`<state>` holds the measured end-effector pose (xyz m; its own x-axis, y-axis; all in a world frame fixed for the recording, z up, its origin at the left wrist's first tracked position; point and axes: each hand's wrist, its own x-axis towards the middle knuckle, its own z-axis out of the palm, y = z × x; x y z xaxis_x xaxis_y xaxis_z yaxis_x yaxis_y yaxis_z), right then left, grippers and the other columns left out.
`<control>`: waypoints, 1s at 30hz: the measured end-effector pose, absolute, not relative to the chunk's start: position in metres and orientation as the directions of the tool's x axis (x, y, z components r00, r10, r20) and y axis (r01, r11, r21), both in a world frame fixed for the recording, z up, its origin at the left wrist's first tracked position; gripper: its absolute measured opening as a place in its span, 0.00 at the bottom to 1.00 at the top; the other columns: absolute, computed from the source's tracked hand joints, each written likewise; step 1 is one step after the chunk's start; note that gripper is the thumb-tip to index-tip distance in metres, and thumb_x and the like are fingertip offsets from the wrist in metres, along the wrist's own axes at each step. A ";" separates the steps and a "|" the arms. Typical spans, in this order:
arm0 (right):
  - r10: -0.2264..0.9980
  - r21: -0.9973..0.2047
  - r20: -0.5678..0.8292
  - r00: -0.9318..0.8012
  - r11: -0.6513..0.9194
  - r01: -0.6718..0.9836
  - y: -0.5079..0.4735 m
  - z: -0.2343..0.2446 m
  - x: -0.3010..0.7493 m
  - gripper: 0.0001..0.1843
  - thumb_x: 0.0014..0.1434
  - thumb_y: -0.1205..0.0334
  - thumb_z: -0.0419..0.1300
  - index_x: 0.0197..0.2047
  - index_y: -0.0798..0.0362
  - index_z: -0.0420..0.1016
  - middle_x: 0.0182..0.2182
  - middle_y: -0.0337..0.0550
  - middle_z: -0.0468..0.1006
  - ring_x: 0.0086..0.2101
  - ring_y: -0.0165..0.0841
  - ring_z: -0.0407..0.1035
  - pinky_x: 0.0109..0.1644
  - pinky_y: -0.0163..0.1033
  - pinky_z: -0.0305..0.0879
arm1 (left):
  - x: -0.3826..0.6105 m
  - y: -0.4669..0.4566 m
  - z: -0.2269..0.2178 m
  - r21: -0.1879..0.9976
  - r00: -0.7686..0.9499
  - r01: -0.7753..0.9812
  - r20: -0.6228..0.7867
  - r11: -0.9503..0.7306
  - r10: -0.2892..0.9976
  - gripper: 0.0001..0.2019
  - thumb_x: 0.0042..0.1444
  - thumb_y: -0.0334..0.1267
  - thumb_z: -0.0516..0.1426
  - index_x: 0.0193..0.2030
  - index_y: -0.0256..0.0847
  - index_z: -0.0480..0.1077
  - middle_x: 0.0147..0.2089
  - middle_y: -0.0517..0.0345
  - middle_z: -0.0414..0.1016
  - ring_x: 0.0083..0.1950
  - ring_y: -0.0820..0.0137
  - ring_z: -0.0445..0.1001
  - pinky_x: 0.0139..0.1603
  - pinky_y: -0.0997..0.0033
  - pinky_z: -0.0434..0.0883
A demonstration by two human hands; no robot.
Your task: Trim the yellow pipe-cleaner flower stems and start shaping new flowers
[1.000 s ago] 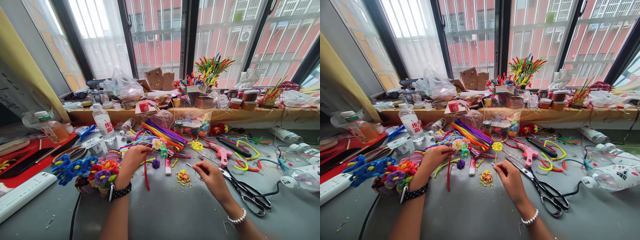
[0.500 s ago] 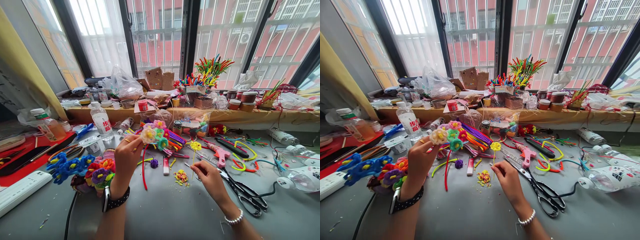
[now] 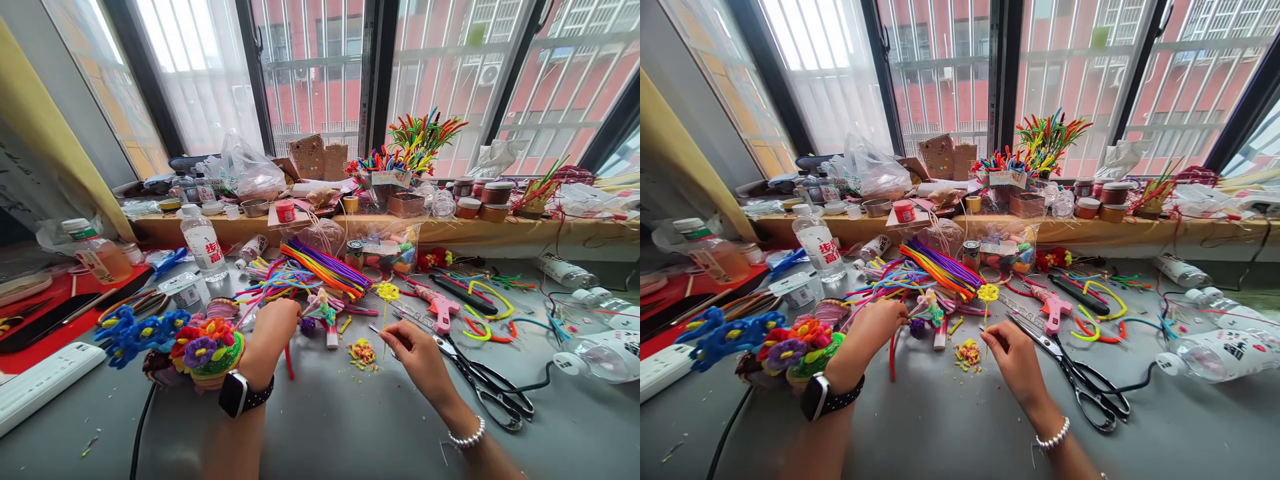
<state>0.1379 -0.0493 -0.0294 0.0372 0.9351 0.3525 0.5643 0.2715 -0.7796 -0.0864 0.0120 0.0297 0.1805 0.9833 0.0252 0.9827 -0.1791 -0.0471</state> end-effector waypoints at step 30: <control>0.962 -0.941 0.237 0.135 0.194 0.276 -0.049 -0.030 0.136 0.14 0.52 0.53 0.52 0.32 0.56 0.68 0.20 0.40 0.70 0.21 0.29 0.65 0.24 0.33 0.61 | -0.094 0.013 0.038 0.773 0.080 0.601 0.192 -0.201 0.978 0.12 0.41 0.45 0.56 0.28 0.40 0.73 0.28 0.57 0.74 0.31 0.69 0.69 0.30 0.74 0.62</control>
